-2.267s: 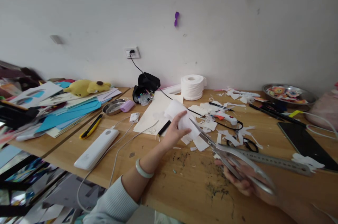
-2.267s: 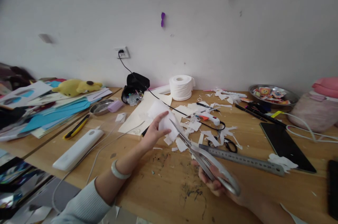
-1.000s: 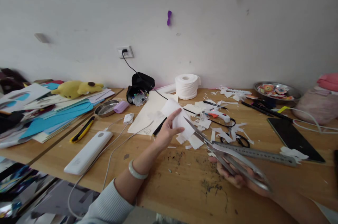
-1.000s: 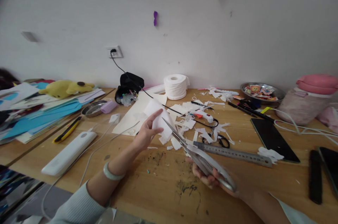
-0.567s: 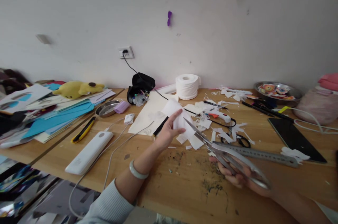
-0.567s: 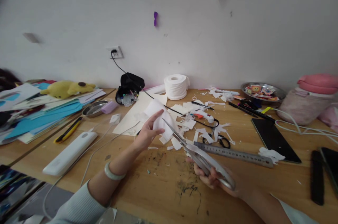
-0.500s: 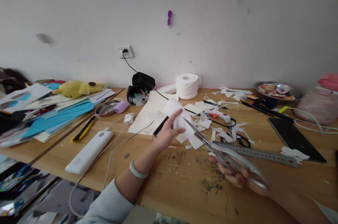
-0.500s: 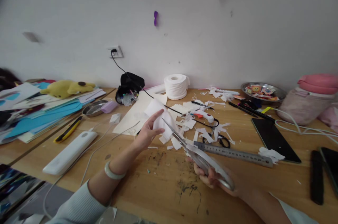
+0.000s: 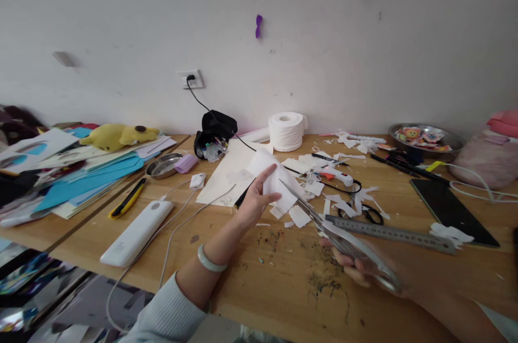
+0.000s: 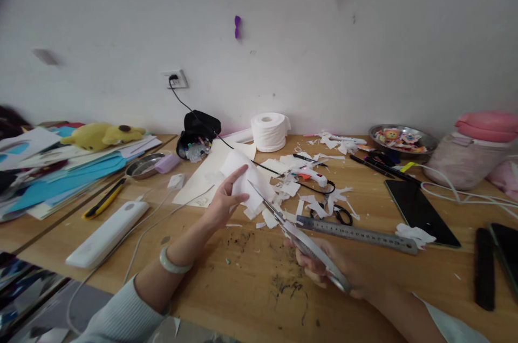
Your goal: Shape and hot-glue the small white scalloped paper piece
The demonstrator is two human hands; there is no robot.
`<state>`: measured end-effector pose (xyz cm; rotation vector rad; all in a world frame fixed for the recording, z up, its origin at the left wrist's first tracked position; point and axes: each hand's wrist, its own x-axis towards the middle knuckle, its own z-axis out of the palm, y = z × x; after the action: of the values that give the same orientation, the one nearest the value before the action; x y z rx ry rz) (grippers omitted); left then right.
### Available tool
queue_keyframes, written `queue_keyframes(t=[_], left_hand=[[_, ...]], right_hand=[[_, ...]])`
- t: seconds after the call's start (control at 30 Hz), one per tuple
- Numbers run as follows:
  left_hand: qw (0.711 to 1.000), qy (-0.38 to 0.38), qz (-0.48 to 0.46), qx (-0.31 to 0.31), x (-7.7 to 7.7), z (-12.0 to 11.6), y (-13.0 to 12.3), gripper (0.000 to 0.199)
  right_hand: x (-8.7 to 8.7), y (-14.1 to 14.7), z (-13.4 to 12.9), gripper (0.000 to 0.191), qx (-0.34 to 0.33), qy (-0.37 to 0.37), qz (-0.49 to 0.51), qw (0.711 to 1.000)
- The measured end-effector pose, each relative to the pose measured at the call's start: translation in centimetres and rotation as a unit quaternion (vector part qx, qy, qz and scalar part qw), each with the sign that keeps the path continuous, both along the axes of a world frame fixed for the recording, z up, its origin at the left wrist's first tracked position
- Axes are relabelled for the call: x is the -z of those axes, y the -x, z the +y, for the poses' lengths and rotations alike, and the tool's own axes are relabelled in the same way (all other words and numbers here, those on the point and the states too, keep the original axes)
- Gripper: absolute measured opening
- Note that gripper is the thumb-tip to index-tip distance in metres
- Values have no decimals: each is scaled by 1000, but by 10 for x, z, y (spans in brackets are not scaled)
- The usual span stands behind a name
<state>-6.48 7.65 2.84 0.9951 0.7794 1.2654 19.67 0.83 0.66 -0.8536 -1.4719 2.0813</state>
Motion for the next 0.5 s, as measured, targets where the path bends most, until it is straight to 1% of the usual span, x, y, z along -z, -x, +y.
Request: queue_keyframes(t=[0.07,0.1,0.17,0.23,0.37,0.43,0.5], left_hand=[[1000,1,-2,1,-1,0,0,81],[1000,2,-2,2,-1,0,0,82],[1000,2,-2,4,-2,0,0,82],[1000,0,-2,5,-1,0,0,81],[1000,-6,5,12,1,-1,0,80],[1000,-7,12,18,2,-2,0,80],[1000,-10,21,19,2,-2,-1,80]], right_hand=[[1,-1,1,55,-3,35,19,999],[2,-2,1,56,-4,39,31,999],[2,-4,0,57,-1,23,53,998],[0,-5,-1,55,-2,4,54,999],[-6,-4,-2,54,-17,16,48,999],[-4,-5,-2,53,-12,9,62,998],[3,-7,0,52,-18,12,77,997]])
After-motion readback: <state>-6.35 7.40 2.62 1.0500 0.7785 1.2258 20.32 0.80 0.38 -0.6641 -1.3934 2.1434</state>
